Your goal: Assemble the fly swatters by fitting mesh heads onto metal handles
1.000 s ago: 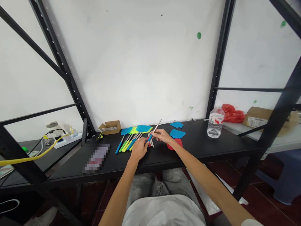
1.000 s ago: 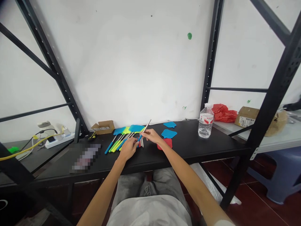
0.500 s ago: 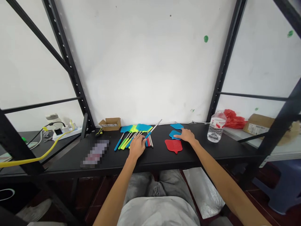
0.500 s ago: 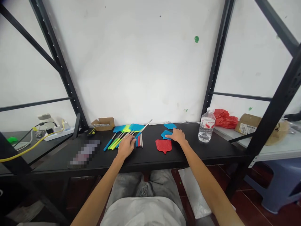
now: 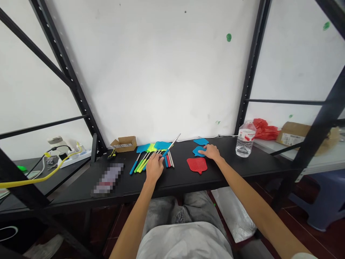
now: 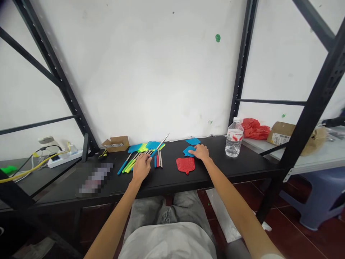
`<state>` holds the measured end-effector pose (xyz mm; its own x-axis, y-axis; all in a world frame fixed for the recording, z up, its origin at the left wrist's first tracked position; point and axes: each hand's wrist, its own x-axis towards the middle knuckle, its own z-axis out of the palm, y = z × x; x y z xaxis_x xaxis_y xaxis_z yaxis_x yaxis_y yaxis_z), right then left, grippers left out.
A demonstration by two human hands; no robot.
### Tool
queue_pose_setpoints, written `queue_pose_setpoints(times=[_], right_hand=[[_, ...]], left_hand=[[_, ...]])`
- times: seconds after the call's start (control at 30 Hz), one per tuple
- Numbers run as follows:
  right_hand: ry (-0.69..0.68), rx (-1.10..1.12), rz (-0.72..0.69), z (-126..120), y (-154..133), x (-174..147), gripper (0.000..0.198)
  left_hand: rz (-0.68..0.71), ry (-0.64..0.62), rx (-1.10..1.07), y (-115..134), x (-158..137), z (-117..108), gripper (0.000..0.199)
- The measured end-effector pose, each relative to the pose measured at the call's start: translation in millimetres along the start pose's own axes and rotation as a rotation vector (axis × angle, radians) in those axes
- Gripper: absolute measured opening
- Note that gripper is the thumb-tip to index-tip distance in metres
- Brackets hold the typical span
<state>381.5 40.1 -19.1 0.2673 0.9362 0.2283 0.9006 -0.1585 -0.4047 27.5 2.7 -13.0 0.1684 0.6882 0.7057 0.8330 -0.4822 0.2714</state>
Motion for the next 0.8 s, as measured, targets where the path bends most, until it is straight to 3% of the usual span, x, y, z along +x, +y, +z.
queue_pose_setpoints(times=[0.17,0.3,0.57,0.8], right_hand=[[0.032,-0.071,-0.019,0.3,-3.9,-3.6,0.093],[-0.041,-0.006,0.018,0.4,-4.1,0.9,0.088],[0.269,0.606,-0.024,-5.2,-3.5,-0.6,0.049],[0.165,0.911,-0.114,-4.5,-14.8,-8.0,0.056]], left_hand=[[-0.040,0.018,0.014,1.7,0.4,-2.5,0.019],[-0.027,0.004,0.029,3.7,0.9,-3.3,0.018],[0.055,-0.051,0.108,2.3,0.8,-1.9,0.018],[0.087,-0.075,0.128,1.8,0.2,0.4,0.017]])
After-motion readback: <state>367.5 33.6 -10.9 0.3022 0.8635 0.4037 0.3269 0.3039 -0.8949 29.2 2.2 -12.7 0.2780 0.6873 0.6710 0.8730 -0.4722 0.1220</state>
